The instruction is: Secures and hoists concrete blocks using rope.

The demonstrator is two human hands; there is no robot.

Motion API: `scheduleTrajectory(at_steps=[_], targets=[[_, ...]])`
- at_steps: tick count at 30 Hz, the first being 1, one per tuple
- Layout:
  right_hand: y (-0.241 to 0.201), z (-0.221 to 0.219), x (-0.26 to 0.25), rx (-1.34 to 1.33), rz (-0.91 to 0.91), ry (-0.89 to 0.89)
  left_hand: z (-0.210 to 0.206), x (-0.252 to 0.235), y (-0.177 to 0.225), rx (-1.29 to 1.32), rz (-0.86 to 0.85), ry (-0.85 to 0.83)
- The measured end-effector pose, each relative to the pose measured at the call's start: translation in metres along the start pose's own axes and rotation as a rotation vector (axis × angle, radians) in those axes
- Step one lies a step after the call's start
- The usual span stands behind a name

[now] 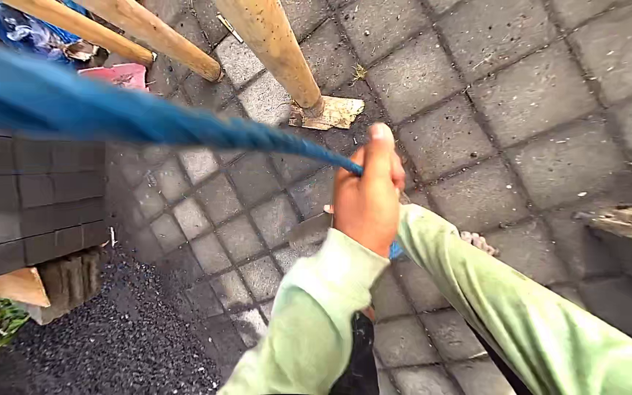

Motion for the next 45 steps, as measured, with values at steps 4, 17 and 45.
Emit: scheduleTrajectory(at_steps=[4,17,45], targets=[[0.020,-0.019,-0.030,0.131,0.128,0.114,0.033,-0.005,0.014,0.045,-0.028,0.145],[0.044,-0.047,-0.010,0.077,-0.012,0.179,0.070,0.055,0.023,-0.034,-0.007,0.230],[0.118,-0.137,0.061,0.252,-0.072,0.109,0.007,0.193,0.027,-0.142,0.038,0.156]])
Point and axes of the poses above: each hand's wrist, its own x-axis away from the middle knuckle, its own z-axis out of the back of the hand, y = z × x, the point moved 10 cm from there along -x, towards the middle knuckle
